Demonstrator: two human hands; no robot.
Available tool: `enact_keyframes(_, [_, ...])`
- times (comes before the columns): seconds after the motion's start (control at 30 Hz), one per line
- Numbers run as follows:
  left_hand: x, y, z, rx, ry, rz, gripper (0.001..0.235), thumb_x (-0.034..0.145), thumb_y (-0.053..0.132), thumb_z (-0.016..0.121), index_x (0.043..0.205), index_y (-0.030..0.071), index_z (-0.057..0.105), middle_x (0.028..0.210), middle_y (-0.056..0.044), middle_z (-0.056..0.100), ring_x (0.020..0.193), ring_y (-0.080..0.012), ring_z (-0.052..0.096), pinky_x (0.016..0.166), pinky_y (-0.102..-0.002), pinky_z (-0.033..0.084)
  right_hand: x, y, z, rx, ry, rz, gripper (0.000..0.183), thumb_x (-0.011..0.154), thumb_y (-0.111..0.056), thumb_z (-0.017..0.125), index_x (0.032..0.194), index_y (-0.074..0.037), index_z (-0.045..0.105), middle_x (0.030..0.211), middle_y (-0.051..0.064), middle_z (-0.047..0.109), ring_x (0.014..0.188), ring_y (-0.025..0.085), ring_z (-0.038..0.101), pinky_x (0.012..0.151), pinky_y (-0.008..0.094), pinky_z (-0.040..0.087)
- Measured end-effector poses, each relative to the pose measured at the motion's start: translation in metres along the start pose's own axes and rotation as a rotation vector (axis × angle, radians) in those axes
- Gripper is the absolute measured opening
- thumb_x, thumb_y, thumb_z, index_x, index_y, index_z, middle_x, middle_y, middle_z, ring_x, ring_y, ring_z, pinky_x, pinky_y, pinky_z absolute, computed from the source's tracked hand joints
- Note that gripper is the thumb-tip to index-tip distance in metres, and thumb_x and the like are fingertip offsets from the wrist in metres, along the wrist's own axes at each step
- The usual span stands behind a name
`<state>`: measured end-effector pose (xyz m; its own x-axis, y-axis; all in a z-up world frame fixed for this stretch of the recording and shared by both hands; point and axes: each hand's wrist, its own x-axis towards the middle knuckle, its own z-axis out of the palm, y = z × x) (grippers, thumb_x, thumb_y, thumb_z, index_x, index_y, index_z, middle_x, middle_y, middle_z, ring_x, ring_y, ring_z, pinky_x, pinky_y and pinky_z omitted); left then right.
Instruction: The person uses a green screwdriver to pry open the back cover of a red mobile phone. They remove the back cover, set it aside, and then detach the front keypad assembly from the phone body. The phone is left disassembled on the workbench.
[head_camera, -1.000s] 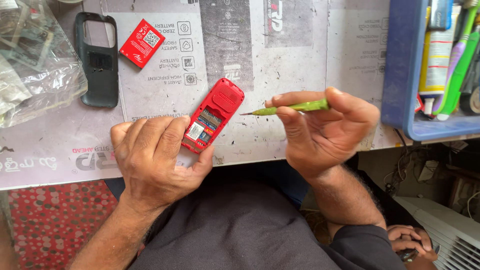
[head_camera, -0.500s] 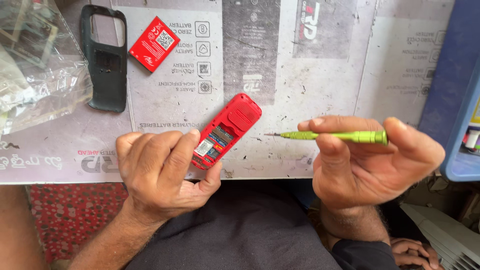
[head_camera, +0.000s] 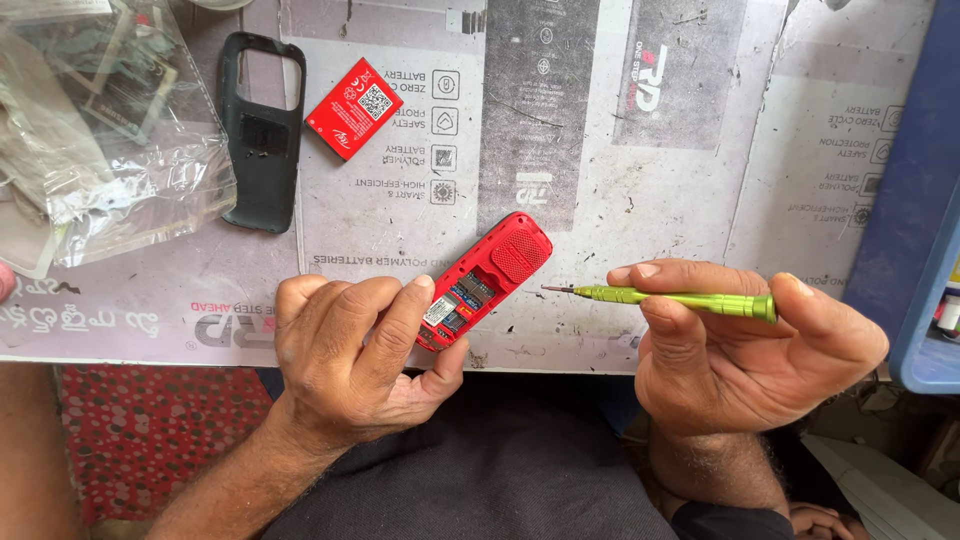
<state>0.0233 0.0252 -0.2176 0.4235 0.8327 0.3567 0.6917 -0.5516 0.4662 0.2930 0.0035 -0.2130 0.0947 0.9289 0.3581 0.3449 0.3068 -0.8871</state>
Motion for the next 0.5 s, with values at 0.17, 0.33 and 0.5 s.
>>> enact_keyframes(0.17, [0.002, 0.000, -0.001, -0.007, -0.022, -0.002, 0.047, 0.089, 0.043, 0.081, 0.107, 0.000, 0.072, 0.092, -0.005, 0.064, 0.074, -0.0186, 0.059, 0.076, -0.040, 0.039, 0.009, -0.010, 0.009, 0.023, -0.032, -0.037, 0.046, 0.114, -0.012, 0.063, 0.141, -0.015, 0.027, 0.097, 0.024, 0.072, 0.083, 0.026, 0.080, 0.076, 0.035, 0.067])
enact_keyframes(0.33, [0.006, 0.003, -0.005, -0.030, -0.058, -0.020, 0.049, 0.089, 0.045, 0.079, 0.109, 0.001, 0.072, 0.096, -0.005, 0.066, 0.077, -0.0192, 0.062, 0.079, -0.040, 0.041, 0.024, -0.024, 0.025, -0.046, -0.174, -0.178, 0.051, 0.107, -0.005, 0.065, 0.141, -0.009, 0.027, 0.104, 0.025, 0.072, 0.090, 0.027, 0.079, 0.079, 0.036, 0.070])
enact_keyframes(0.5, [0.004, 0.001, -0.007, -0.077, -0.034, -0.039, 0.046, 0.086, 0.041, 0.080, 0.110, 0.002, 0.071, 0.097, -0.005, 0.067, 0.081, -0.0208, 0.064, 0.082, -0.041, 0.042, 0.027, -0.026, 0.041, -0.033, -0.250, -0.167, 0.045, 0.102, 0.004, 0.069, 0.136, -0.003, 0.040, 0.108, 0.028, 0.072, 0.094, 0.029, 0.078, 0.081, 0.037, 0.070])
